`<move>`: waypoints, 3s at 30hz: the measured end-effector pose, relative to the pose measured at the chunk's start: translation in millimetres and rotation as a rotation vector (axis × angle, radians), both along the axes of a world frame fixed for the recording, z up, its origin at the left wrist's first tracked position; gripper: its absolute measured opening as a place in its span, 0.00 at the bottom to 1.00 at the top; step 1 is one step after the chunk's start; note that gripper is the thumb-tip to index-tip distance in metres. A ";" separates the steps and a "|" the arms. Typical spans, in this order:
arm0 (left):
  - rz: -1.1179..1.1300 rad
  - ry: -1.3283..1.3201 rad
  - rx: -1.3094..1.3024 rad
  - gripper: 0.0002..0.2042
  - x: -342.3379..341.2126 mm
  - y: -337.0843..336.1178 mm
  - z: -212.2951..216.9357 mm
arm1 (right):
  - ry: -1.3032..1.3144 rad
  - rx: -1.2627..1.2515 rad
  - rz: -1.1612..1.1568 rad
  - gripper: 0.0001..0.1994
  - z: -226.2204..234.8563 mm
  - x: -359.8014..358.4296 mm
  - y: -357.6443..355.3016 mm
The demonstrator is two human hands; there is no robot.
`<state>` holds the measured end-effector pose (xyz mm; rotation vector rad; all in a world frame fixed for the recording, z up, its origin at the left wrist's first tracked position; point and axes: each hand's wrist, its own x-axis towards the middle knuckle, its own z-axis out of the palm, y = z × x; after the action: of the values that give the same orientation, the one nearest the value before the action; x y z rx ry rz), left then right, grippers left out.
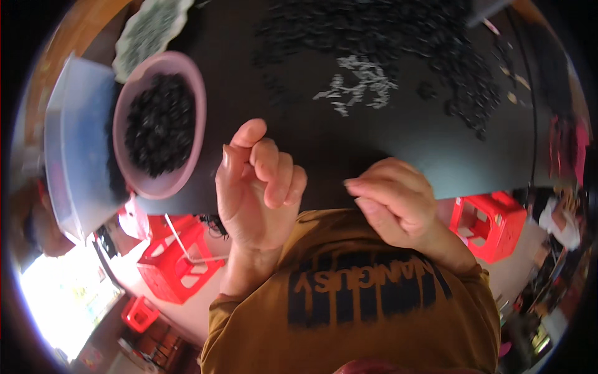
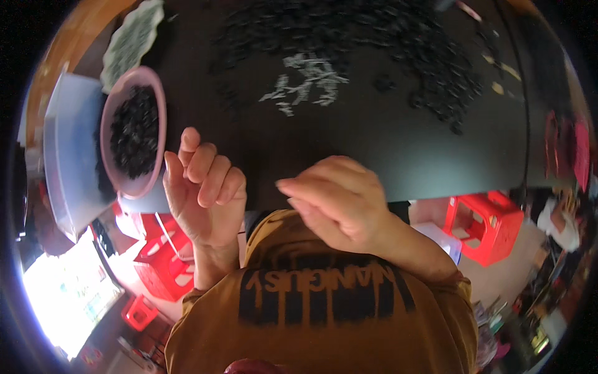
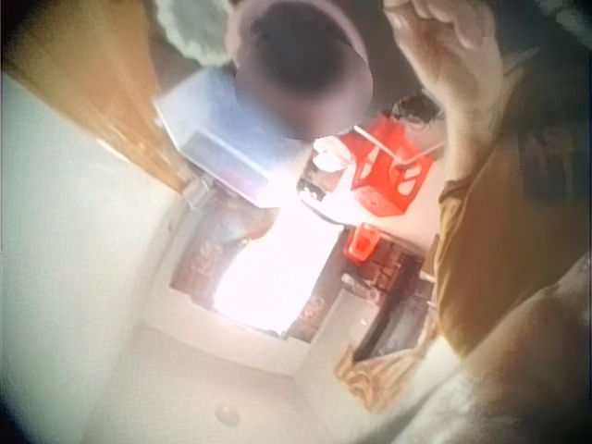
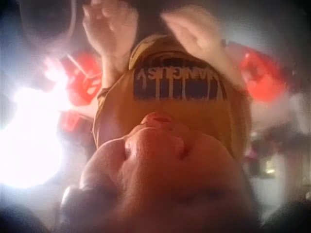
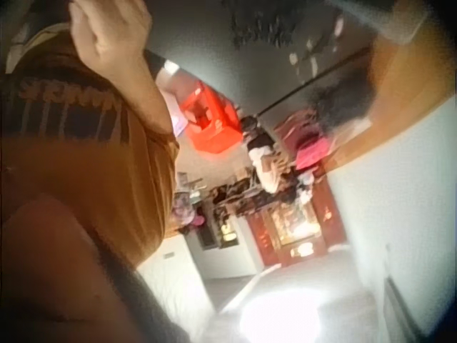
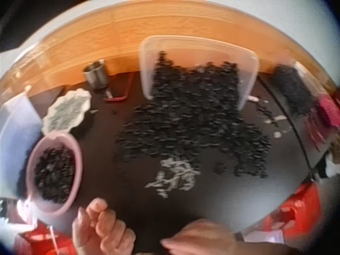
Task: The person assembles small plastic spring-loaded toggles by hand, inserting a metal spring and a plastic toggle cap into a plastic toggle base.
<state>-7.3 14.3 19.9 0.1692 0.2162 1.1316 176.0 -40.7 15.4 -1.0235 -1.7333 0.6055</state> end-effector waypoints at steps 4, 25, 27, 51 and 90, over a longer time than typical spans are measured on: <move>-0.024 0.353 0.180 0.12 22.5 11.6 5.4 | 0.012 -0.022 -0.029 0.11 -7.4 6.9 -8.9; -0.025 2.000 1.722 0.07 127.8 75.0 29.1 | 0.242 0.002 0.032 0.13 -16.3 24.2 -17.5; -0.075 2.052 1.799 0.08 133.1 74.1 31.4 | 0.242 0.010 0.022 0.13 -17.0 24.4 -17.8; -0.241 1.647 1.577 0.07 138.7 52.0 30.9 | 0.280 0.037 -0.160 0.12 -12.0 44.6 -22.0; 0.198 1.826 1.480 0.14 36.2 -15.7 -15.1 | -0.636 -0.030 -0.406 0.10 -8.1 37.0 28.4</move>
<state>28.9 -1.3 4.7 2.5436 0.9521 0.7744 213.1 -12.3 7.3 -1.6585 -1.9602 0.0350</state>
